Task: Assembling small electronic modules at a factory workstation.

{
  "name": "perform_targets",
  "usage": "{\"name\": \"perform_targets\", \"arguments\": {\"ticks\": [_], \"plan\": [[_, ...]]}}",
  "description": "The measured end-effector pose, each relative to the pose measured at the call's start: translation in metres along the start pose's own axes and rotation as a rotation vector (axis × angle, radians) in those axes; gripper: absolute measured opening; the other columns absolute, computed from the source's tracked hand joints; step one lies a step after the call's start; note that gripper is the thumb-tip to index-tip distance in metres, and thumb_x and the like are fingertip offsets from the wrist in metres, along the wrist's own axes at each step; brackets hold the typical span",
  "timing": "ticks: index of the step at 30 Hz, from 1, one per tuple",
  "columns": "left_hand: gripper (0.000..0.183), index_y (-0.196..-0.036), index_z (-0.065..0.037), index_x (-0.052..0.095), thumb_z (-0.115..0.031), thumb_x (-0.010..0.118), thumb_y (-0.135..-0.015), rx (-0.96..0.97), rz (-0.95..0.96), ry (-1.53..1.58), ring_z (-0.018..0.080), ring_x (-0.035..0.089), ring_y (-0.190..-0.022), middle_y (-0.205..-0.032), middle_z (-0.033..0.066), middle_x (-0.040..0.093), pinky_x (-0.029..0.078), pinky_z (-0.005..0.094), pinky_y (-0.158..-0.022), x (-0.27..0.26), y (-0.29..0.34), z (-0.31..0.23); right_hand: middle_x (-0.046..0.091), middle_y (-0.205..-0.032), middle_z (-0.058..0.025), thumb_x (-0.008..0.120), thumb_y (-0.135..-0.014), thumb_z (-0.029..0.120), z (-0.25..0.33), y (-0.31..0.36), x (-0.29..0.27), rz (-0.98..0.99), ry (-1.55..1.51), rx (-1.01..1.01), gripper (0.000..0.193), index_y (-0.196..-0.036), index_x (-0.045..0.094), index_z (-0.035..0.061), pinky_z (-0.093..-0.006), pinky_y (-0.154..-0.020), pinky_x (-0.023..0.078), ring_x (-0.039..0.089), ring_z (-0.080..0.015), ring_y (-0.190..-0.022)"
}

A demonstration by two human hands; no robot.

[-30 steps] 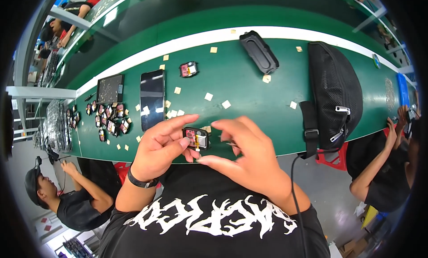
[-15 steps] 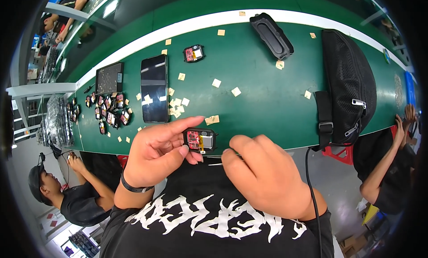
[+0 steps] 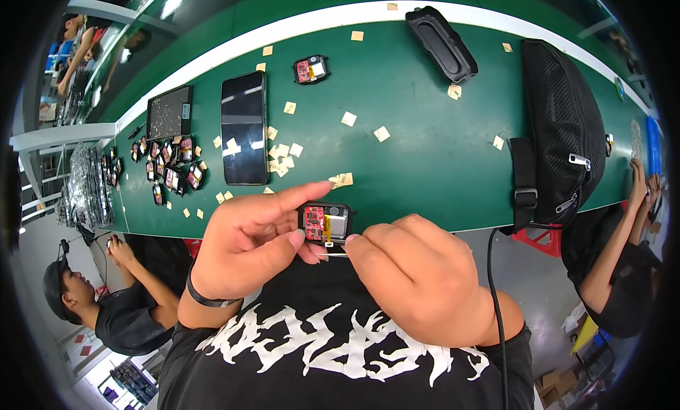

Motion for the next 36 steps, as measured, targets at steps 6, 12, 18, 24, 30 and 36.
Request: {"name": "perform_targets", "arguments": {"ticks": [6,12,18,24,30,36], "plan": [[0.046,-0.144,0.01,0.05,0.003,0.053,-0.099,-0.048,0.015,0.103,0.0165,0.071,-0.088,-0.107,0.0134,0.071,0.059,0.0276,-0.081,-0.001,0.0,0.005,0.068,-0.084,-0.0121,0.08,-0.068,-0.004,-0.008,0.005,0.003,-0.05,-0.209,0.091,0.028,-0.094,0.07,-0.003,-0.0313,-0.054,0.05,0.062,-0.0227,-0.064],[0.045,-0.142,0.01,0.05,0.001,0.053,-0.097,-0.113,0.02,0.201,0.0194,0.072,-0.089,-0.109,0.0158,0.07,0.062,0.0301,-0.079,-0.002,-0.002,0.014,0.069,-0.082,-0.0114,0.086,-0.071,-0.001,-0.009,0.005,0.005,-0.048,-0.245,0.161,0.029,-0.095,0.071,-0.0017,-0.0321,-0.056,0.052,0.063,-0.0237,-0.061],[0.047,-0.142,0.009,0.047,0.0,0.052,-0.096,-0.227,0.044,0.382,0.0241,0.073,-0.092,-0.116,0.0196,0.067,0.064,0.033,-0.08,-0.002,-0.003,0.025,0.07,-0.082,-0.0107,0.086,-0.072,0.002,-0.01,0.006,0.007,-0.014,-0.255,0.251,0.027,-0.095,0.071,0.0001,-0.0345,-0.06,0.055,0.069,-0.0269,-0.068],[0.05,-0.144,0.008,0.041,-0.001,0.05,-0.096,-0.243,0.08,0.531,0.0289,0.074,-0.093,-0.118,0.0213,0.064,0.064,0.036,-0.08,-0.001,-0.001,0.034,0.07,-0.081,-0.0095,0.086,-0.073,0.003,-0.011,0.009,0.01,0.001,-0.273,0.328,0.026,-0.093,0.071,0.0009,-0.0349,-0.061,0.055,0.07,-0.0274,-0.07],[0.05,-0.144,0.005,0.04,-0.001,0.048,-0.095,-0.246,0.058,0.543,0.0266,0.072,-0.086,-0.114,0.0198,0.064,0.06,0.0325,-0.071,0.004,-0.002,0.036,0.069,-0.079,-0.0093,0.084,-0.076,0.003,-0.013,0.008,0.014,0.014,-0.32,0.391,0.02,-0.092,0.072,0.0015,-0.0331,-0.058,0.054,0.068,-0.0244,-0.067],[0.047,-0.139,0.003,0.041,-0.003,0.043,-0.093,-0.278,0.094,0.472,0.0204,0.066,-0.074,-0.103,0.0171,0.065,0.049,0.0272,-0.057,0.003,-0.002,0.045,0.069,-0.08,-0.0084,0.084,-0.076,0.003,-0.012,0.005,0.02,0.031,-0.388,0.394,0.019,-0.091,0.072,0.0014,-0.0325,-0.057,0.053,0.067,-0.023,-0.068]]}}
Point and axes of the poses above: each hand's wrist, its own y-axis away from the middle knuckle, its own x-axis out of the palm, z = x × y, the point moved 5 cm from there along -y, towards the middle knuckle
